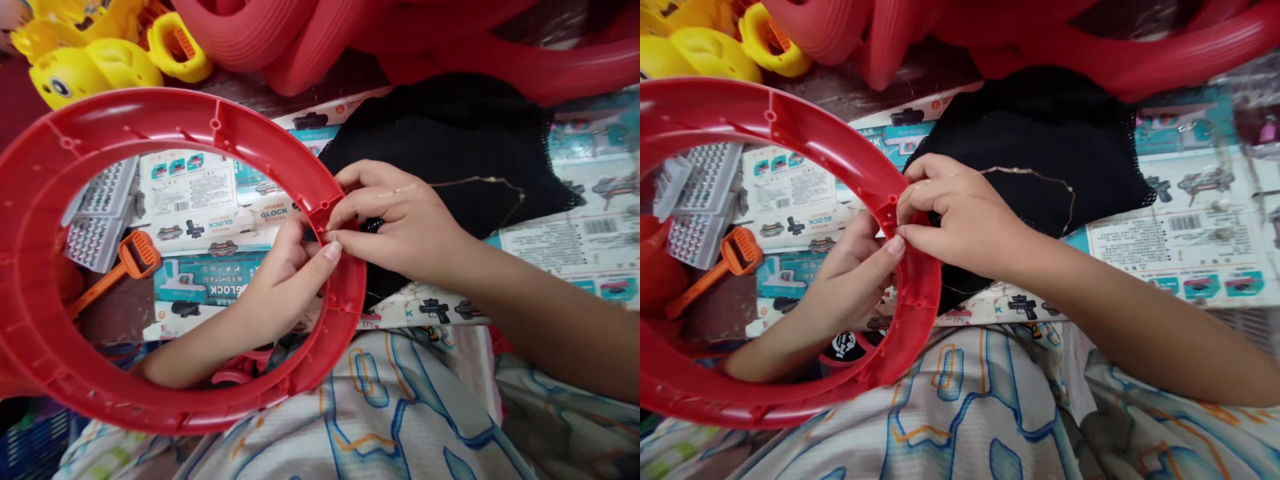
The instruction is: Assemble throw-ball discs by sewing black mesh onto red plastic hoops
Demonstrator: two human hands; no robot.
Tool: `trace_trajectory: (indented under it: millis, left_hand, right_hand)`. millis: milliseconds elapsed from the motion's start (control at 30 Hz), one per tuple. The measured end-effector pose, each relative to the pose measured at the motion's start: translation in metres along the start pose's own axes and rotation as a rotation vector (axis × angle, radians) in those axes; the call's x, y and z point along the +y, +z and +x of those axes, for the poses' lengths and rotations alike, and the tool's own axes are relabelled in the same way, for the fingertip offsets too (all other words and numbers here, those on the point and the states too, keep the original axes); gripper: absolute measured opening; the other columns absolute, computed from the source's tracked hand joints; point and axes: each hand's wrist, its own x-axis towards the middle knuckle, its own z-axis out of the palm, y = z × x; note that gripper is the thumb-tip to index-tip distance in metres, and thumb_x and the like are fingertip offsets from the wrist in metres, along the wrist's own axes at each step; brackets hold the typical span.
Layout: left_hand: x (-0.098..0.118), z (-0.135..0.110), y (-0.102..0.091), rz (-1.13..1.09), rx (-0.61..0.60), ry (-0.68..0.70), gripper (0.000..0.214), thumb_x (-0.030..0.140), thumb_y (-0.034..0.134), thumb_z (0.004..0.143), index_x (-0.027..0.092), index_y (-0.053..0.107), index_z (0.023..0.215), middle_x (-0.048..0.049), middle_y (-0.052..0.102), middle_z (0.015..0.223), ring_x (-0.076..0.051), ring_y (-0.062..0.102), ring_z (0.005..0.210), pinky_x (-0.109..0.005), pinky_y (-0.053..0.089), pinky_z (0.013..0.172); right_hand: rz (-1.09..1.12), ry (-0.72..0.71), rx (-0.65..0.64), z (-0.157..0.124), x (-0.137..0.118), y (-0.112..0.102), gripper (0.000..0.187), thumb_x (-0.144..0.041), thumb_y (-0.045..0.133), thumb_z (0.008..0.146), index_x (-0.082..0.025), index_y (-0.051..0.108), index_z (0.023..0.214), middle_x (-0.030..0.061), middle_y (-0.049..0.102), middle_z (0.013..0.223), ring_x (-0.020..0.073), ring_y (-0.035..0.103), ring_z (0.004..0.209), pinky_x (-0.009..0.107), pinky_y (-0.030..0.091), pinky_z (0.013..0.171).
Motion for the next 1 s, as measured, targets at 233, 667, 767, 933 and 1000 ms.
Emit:
trace_trajectory:
  millis: [233, 667, 767, 933, 1000]
  left_hand:
    - [0.021, 0.005, -0.003, 0.059, -0.027, -0.075, 0.026, 0.016, 0.063, 0.083, 0.022, 0.051, 0.106, 0.0033, 0.065, 0.077, -0.011, 0.064, 0.064, -0.019, 0.052, 0.056]
    - [0.016, 0.005, 0.018, 0.097, -0.084, -0.076, 0.033, 0.009, 0.053, 0.078, 0.021, 0.048, 0.108, 0.0018, 0.055, 0.087, -0.009, 0.053, 0.067, -0.019, 0.046, 0.056]
    - [0.013, 0.005, 0.019, 0.136, -0.103, -0.008, 0.035, 0.008, 0.051, 0.079, 0.019, 0.046, 0.112, -0.0014, 0.056, 0.097, -0.009, 0.052, 0.073, -0.02, 0.047, 0.061]
    - [0.016, 0.008, 0.026, 0.069, -0.084, 0.035, 0.032, 0.007, 0.05, 0.08, 0.02, 0.046, 0.109, 0.0015, 0.056, 0.087, -0.008, 0.051, 0.067, -0.018, 0.047, 0.058]
    - [0.017, 0.009, 0.029, 0.025, -0.046, 0.0, 0.023, 0.012, 0.053, 0.082, 0.019, 0.046, 0.103, 0.0026, 0.055, 0.08, -0.008, 0.052, 0.064, -0.018, 0.046, 0.054]
  right_hand:
    - [0.001, -0.075, 0.115, -0.003, 0.0, -0.005, 0.006, -0.03, 0.068, 0.082, -0.026, 0.07, 0.078, 0.0048, 0.049, 0.136, 0.0226, 0.051, 0.121, 0.039, 0.048, 0.106]
    - [0.069, -0.19, 0.098, -0.003, -0.004, -0.014, 0.006, -0.03, 0.072, 0.081, -0.025, 0.074, 0.081, 0.0062, 0.049, 0.137, 0.0227, 0.052, 0.122, 0.036, 0.051, 0.096]
    - [0.125, -0.191, 0.116, -0.002, 0.0, -0.013, 0.007, -0.029, 0.073, 0.08, -0.022, 0.073, 0.08, 0.0072, 0.049, 0.135, 0.0223, 0.051, 0.123, 0.04, 0.047, 0.103]
    - [0.231, -0.213, 0.16, 0.0, 0.004, -0.01, 0.01, -0.026, 0.079, 0.075, -0.021, 0.072, 0.08, 0.0051, 0.052, 0.13, 0.0222, 0.052, 0.121, 0.043, 0.043, 0.107]
    - [0.267, -0.204, 0.193, 0.001, 0.006, -0.009, 0.011, -0.025, 0.08, 0.073, -0.022, 0.071, 0.079, 0.0037, 0.053, 0.126, 0.0217, 0.053, 0.119, 0.043, 0.043, 0.107]
